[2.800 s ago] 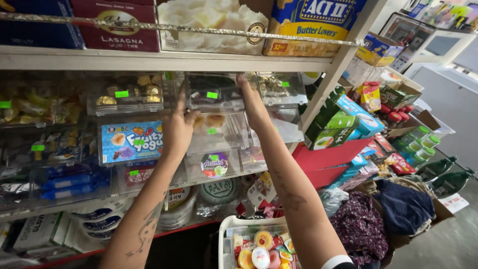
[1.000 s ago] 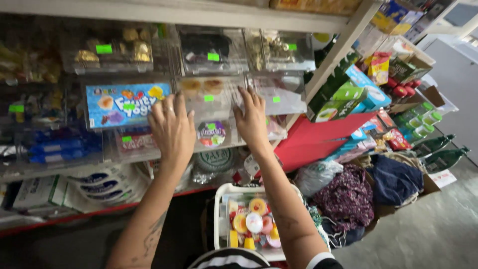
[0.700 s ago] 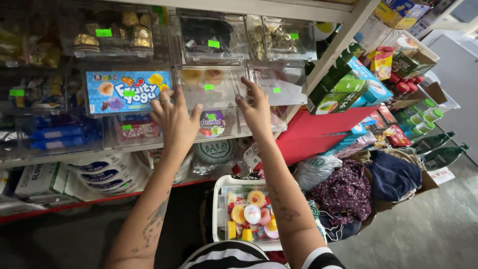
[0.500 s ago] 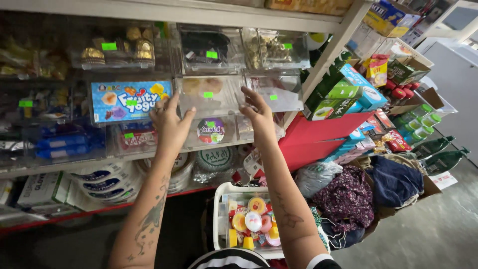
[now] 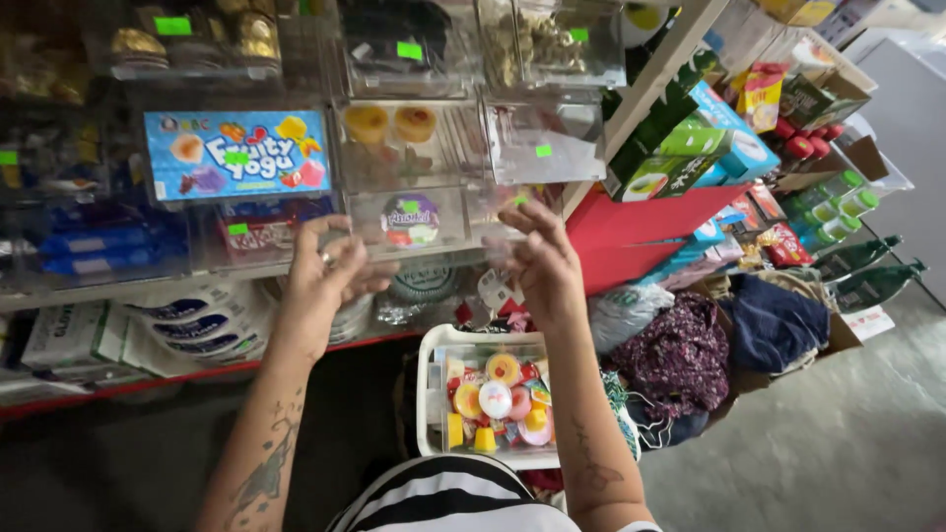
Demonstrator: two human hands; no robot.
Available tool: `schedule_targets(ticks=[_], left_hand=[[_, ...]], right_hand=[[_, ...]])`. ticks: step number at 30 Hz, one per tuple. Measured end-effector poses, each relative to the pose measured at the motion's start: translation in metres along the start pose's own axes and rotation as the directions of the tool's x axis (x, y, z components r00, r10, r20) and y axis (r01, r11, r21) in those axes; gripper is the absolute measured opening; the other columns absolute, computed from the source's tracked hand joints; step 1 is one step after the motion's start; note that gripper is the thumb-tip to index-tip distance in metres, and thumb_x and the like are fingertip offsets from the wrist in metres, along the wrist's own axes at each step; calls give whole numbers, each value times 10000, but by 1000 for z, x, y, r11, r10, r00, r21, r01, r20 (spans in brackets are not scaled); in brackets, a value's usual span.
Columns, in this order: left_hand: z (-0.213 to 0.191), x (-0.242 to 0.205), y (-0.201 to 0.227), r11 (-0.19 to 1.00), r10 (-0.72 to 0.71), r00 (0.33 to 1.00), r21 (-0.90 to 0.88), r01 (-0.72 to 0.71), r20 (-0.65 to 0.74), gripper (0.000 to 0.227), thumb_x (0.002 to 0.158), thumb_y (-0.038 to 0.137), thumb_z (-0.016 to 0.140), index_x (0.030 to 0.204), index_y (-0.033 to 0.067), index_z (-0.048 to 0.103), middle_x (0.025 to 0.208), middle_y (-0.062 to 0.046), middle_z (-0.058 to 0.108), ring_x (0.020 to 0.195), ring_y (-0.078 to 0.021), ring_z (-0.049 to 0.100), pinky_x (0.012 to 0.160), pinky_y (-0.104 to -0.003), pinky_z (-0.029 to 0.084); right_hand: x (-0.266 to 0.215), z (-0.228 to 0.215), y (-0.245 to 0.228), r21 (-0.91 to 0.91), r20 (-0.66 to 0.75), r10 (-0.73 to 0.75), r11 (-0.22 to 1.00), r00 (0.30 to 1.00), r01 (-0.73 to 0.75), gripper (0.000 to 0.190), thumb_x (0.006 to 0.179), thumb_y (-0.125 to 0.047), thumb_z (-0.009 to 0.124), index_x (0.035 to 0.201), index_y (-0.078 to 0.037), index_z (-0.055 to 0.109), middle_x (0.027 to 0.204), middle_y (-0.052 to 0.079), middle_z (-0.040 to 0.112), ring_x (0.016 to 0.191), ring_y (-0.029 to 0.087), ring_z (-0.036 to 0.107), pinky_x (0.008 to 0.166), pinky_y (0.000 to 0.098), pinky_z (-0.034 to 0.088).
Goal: Transferring individual candy and snack items from a plastic basket onto grocery store shelves.
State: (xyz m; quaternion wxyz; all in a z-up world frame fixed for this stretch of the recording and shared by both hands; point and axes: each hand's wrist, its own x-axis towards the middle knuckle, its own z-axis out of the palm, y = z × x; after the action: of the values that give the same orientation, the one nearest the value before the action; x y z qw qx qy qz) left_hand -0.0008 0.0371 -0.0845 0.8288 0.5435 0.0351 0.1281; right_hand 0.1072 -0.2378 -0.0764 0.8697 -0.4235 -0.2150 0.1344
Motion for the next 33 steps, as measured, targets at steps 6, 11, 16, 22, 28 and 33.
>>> schedule_targets(ticks=[6, 11, 16, 22, 28, 33], left_hand=[[-33, 10, -87, 979, 146, 988, 154, -136, -57, 464, 966, -39, 574, 1350, 69, 335, 1164, -172, 675, 901, -238, 726, 713, -304, 587], [-41, -7, -112, 984, -12, 999, 176, 18, -30, 293, 1050, 51, 548, 1326, 41, 449, 1165, -135, 698, 898, -198, 730, 764, -287, 590], [-52, -35, -205, 924, -196, 980, 337, 179, 18, 207, 1111, 149, 523, 1238, 26, 630, 1084, -110, 738, 906, -174, 712, 791, -288, 564], [-34, -129, -351, 321, -415, 910, 935, 153, -6, 189, 1003, 179, 624, 1122, 164, 770, 1161, -80, 771, 1052, -279, 746, 925, -389, 583], [-3, -178, -380, 175, -486, 829, 960, -217, 276, 688, 795, 185, 721, 1457, 202, 537, 1598, -61, 425, 1460, -380, 386, 972, -629, 415], [-29, -176, -401, 96, -538, 748, 910, -403, 388, 616, 876, 131, 660, 1465, 144, 480, 1565, -62, 442, 1411, -316, 443, 1012, -594, 448]], right_hand=[[-19, -52, 49, -192, -52, 12, 981, 999, -22, 557, 981, -62, 613, 1510, -21, 444, 1491, 138, 530, 1225, 254, 633, 1014, 431, 561], [-54, -100, 80, -390, -128, 205, 889, 970, -239, 445, 984, -68, 587, 1425, -16, 551, 1382, 110, 635, 1170, 218, 669, 935, 374, 574], [-153, -244, 201, -642, -416, 425, 489, 804, -591, 386, 966, -88, 559, 1339, -53, 651, 1091, 124, 759, 957, 253, 722, 823, 338, 583], [-280, -260, 267, -989, -141, 491, -31, 860, -144, 612, 795, -102, 672, 1396, -35, 574, 1418, 252, 503, 1239, 440, 541, 1029, 507, 478], [-283, -230, 245, -995, -52, 280, -94, 959, -26, 366, 859, -132, 712, 1213, -41, 686, 1547, 307, 343, 1301, 520, 477, 1064, 545, 412], [-282, -241, 260, -969, -188, 219, 116, 957, -217, 475, 816, -128, 716, 1282, -57, 661, 1451, 191, 473, 1262, 389, 564, 1070, 481, 477]])
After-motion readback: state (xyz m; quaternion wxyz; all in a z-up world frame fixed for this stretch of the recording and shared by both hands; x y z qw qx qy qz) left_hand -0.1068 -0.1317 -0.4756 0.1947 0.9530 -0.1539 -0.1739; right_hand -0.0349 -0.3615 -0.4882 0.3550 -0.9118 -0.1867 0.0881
